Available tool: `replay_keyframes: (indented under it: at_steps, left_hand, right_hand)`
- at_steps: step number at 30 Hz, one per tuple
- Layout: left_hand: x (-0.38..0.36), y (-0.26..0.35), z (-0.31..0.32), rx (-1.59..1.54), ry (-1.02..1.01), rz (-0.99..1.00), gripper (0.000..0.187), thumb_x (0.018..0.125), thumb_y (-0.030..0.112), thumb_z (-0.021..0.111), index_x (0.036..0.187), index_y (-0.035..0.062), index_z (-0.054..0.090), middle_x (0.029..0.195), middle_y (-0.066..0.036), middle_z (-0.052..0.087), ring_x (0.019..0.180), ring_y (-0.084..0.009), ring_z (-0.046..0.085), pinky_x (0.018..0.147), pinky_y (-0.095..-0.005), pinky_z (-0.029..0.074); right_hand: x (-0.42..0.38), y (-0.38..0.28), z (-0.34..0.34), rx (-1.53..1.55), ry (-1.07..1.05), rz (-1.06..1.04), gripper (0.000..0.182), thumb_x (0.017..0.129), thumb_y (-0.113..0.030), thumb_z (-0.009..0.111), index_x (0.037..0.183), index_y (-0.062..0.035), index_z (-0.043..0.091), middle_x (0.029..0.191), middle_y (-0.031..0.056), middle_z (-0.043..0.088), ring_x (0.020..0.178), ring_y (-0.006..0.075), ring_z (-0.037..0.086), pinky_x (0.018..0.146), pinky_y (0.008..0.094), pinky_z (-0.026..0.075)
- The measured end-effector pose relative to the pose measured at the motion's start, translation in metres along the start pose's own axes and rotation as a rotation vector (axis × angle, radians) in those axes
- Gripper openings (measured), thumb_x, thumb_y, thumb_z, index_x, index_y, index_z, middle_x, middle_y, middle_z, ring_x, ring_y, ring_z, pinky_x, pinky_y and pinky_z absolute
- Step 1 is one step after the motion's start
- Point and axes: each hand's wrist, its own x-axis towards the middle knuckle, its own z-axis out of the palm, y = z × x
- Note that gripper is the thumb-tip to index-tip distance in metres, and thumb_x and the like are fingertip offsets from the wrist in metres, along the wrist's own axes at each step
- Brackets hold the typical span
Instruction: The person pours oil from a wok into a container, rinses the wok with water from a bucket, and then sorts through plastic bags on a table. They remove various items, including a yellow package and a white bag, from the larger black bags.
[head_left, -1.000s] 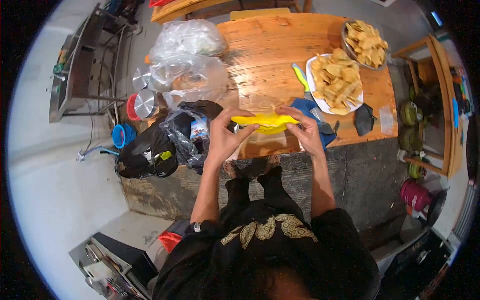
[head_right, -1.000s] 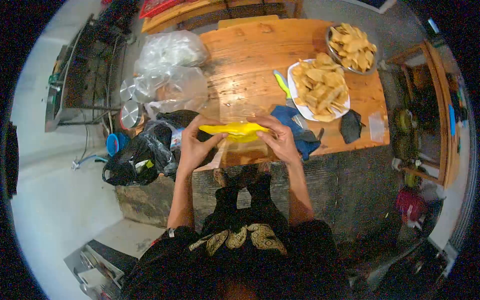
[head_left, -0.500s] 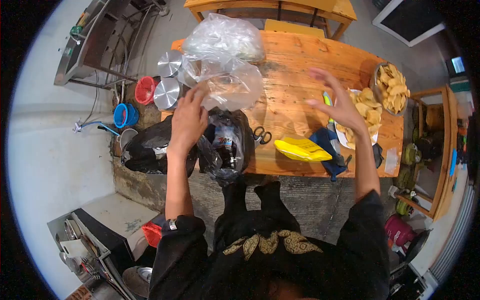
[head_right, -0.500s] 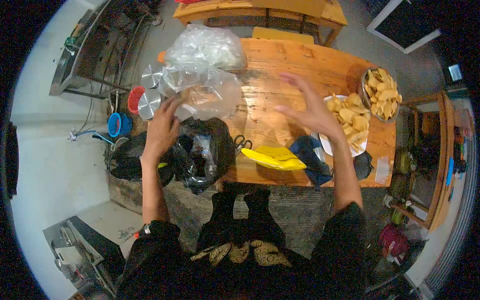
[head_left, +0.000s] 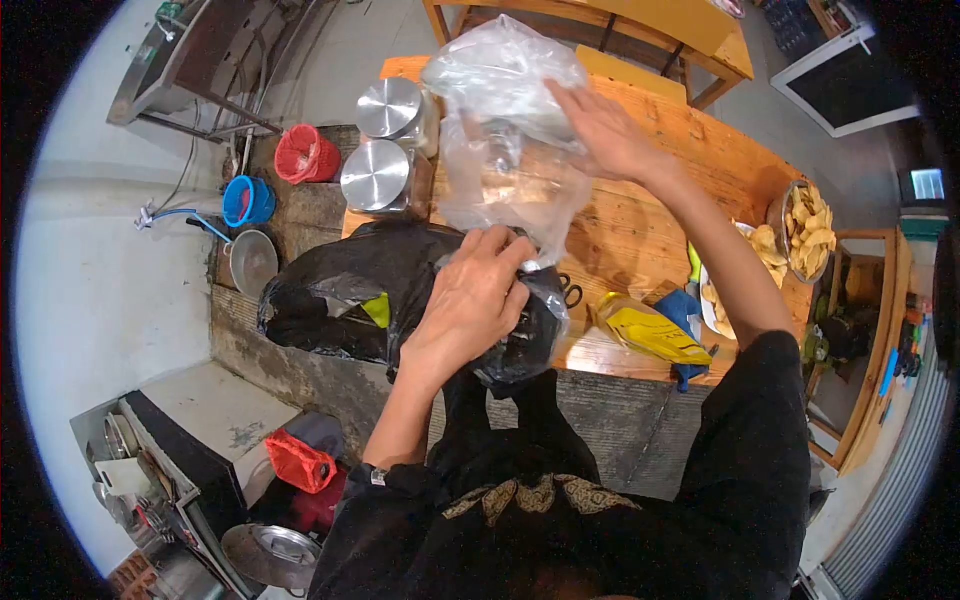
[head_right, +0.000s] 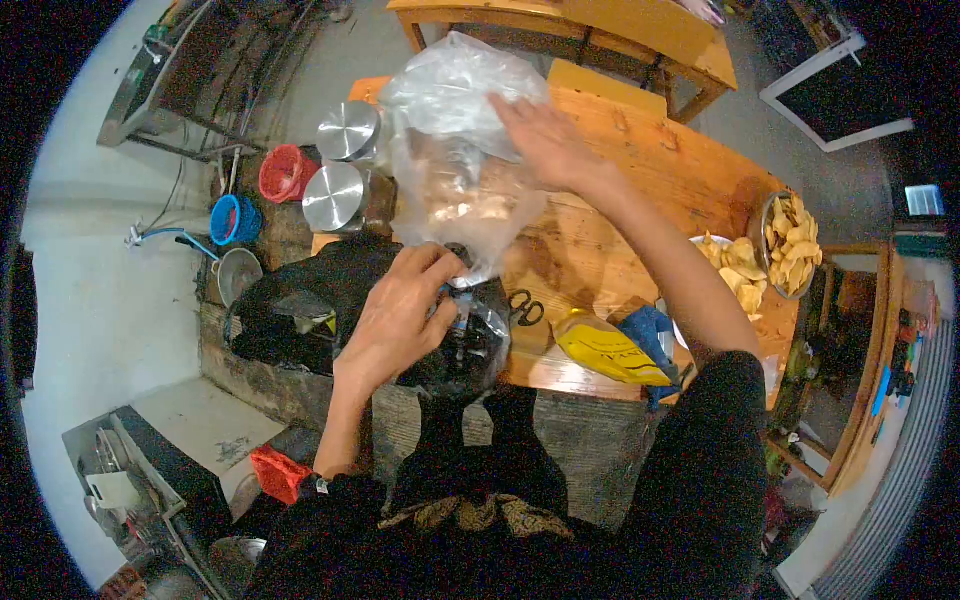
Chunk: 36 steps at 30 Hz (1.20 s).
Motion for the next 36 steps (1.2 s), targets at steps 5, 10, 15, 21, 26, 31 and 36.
replay_keyframes:
  at_steps: [5,10,15,21,26,31,36]
  left_hand:
    - [-0.003,0.01,-0.011,-0.061,0.06,0.128,0.026,0.068,0.003,0.057,0.094,0.0023,0.052,0.097,-0.015,0.05,0.093,-0.0347,0.049,0.081,-0.0411,0.042]
    - [-0.019,0.02,-0.002,-0.04,0.016,0.146,0.028,0.064,0.001,0.06,0.091,0.0021,0.052,0.098,-0.014,0.049,0.095,-0.0328,0.048,0.084,-0.0397,0.042]
    - [-0.024,0.021,-0.007,-0.106,-0.018,0.164,0.026,0.061,-0.001,0.06,0.085,0.003,0.05,0.097,-0.014,0.048,0.097,-0.0324,0.048,0.087,-0.0404,0.041]
    - [-0.015,0.024,0.027,0.011,-0.013,0.262,0.026,0.062,0.005,0.062,0.086,0.0041,0.052,0.096,-0.012,0.05,0.101,-0.0299,0.049,0.098,-0.0466,0.035]
    - [-0.013,0.036,0.053,0.012,-0.038,0.31,0.026,0.067,0.007,0.06,0.092,0.003,0.056,0.099,-0.013,0.052,0.107,-0.0298,0.047,0.104,-0.0511,0.026]
    - [-0.018,0.027,0.052,-0.021,-0.028,0.295,0.034,0.066,0.006,0.061,0.099,0.0048,0.058,0.123,-0.017,0.046,0.112,-0.0319,0.045,0.104,-0.0526,0.025]
    - [-0.007,0.02,0.009,-0.039,0.002,0.283,0.046,0.062,0.005,0.063,0.108,0.0069,0.057,0.131,-0.017,0.041,0.113,-0.0331,0.044,0.1,-0.0495,0.032]
  right_hand:
    - [-0.056,0.013,-0.053,-0.127,-0.134,0.087,0.051,0.068,-0.008,0.066,0.115,-0.0042,0.048,0.102,0.0192,0.056,0.098,0.0385,0.052,0.085,0.0421,0.043]
    - [-0.101,-0.032,-0.107,-0.178,-0.088,0.294,0.062,0.063,-0.009,0.072,0.119,-0.0055,0.046,0.1,0.0183,0.055,0.097,0.0361,0.053,0.083,0.0426,0.042]
    - [-0.128,-0.058,-0.107,-0.225,-0.028,0.358,0.064,0.061,-0.015,0.076,0.117,-0.0051,0.048,0.096,0.0143,0.052,0.092,0.0333,0.053,0.079,0.0384,0.042]
    - [-0.076,-0.026,-0.104,-0.133,0.261,0.183,0.051,0.063,-0.033,0.077,0.102,-0.0045,0.059,0.107,0.0176,0.053,0.097,0.035,0.055,0.078,0.0408,0.047]
    - [0.067,0.017,-0.01,-0.238,0.545,-0.196,0.05,0.071,-0.036,0.071,0.112,-0.0138,0.055,0.113,0.0183,0.052,0.097,0.0371,0.055,0.082,0.0442,0.047]
    - [0.144,0.044,0.017,-0.096,0.259,0.141,0.046,0.067,-0.046,0.07,0.097,-0.0117,0.061,0.114,0.0176,0.053,0.096,0.0364,0.057,0.076,0.0469,0.049]
    - [0.133,-0.015,-0.073,0.332,0.371,0.28,0.03,0.086,-0.028,0.055,0.104,-0.0033,0.054,0.086,0.0128,0.06,0.085,0.0223,0.057,0.076,0.0307,0.045]
